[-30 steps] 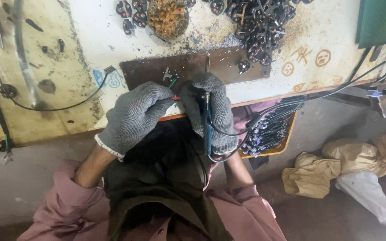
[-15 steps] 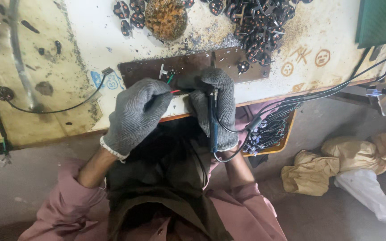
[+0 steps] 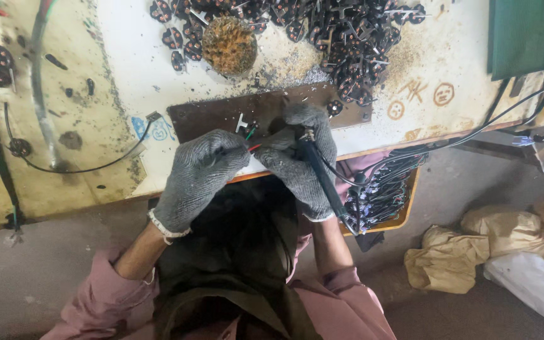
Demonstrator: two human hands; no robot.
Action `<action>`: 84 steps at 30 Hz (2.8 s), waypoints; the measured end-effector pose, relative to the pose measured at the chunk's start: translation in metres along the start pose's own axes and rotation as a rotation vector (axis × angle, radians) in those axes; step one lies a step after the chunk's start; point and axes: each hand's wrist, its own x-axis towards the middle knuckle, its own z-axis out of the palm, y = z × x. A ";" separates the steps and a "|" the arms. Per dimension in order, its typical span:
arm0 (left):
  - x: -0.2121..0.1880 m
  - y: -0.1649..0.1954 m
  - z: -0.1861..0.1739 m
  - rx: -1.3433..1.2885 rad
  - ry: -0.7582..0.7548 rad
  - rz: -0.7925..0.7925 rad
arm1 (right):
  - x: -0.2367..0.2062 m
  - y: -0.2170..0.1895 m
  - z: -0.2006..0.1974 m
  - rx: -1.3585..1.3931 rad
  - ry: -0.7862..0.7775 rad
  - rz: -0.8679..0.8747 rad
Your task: The person wearing gloves solders wire leads onto small light components at a workbench, holding a wire against a component with one hand while applying a soldering iron with the other. Finished assemblies are set aside among a large pile of similar wired components, and the person repeats the soldering cycle on successive pieces.
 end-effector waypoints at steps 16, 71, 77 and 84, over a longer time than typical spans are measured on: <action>0.006 0.039 0.001 0.578 0.261 0.339 | -0.001 -0.004 0.003 -0.274 0.163 -0.145; 0.020 0.041 -0.037 0.610 0.365 0.427 | 0.014 -0.013 0.014 -0.633 0.074 -0.129; -0.006 0.017 -0.026 0.358 -0.041 0.258 | 0.017 -0.017 0.009 -0.550 -0.127 -0.272; 0.000 0.028 -0.024 0.491 -0.041 0.314 | 0.014 -0.009 0.005 -0.631 -0.149 -0.265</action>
